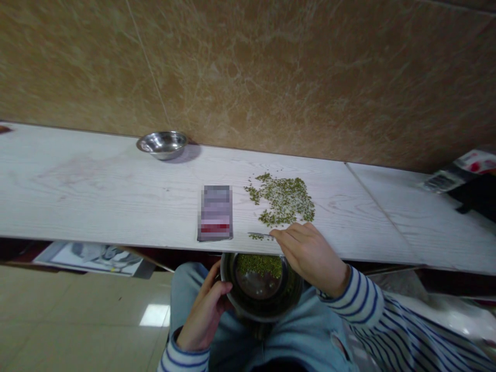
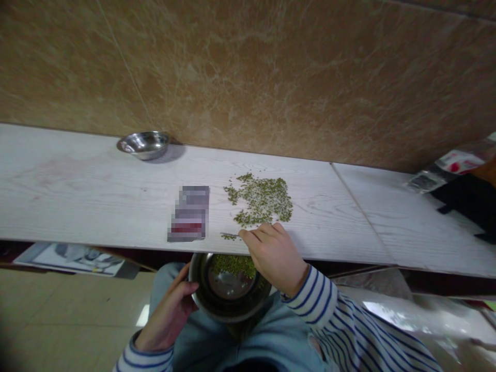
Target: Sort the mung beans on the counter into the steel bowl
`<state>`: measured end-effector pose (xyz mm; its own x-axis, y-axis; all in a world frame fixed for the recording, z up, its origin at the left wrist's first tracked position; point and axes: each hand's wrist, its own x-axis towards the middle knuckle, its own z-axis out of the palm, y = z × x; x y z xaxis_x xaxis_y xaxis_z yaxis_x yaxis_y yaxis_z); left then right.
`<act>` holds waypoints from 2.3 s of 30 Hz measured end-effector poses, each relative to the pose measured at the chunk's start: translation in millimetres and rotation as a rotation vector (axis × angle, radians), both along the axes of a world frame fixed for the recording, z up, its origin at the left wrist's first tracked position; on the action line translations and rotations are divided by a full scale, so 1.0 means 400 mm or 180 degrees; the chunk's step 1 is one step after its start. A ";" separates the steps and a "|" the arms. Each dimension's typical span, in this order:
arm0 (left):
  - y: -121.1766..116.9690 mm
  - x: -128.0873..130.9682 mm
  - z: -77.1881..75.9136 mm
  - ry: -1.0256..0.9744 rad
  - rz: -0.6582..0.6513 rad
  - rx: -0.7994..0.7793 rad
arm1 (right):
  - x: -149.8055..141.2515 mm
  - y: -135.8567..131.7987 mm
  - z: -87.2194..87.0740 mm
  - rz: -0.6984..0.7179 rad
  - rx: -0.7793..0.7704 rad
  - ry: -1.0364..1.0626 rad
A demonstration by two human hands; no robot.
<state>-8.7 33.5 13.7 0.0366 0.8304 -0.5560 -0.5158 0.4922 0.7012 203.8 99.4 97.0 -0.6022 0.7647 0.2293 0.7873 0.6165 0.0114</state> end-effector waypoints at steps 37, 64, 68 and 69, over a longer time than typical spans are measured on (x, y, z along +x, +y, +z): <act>-0.001 0.031 -0.028 -0.0051 -0.0122 -0.0128 | 0.029 0.048 -0.012 -0.0647 0.0053 -0.0029; 0.012 0.051 -0.034 -0.0017 -0.0107 -0.0257 | 0.084 0.078 0.010 -0.0775 0.0273 -0.0126; 0.012 0.054 -0.029 -0.0025 -0.0097 -0.0298 | 0.082 0.083 0.010 -0.0893 0.0323 -0.0155; 0.012 0.054 -0.028 -0.0022 -0.0092 -0.0289 | 0.078 0.083 0.009 -0.0883 0.0315 -0.0175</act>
<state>13.1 38.1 2.4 0.0639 0.7751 -0.6286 -0.5050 0.5684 0.6495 235.1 132.6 100.5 -0.3869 0.8774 0.2838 0.9221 0.3716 0.1082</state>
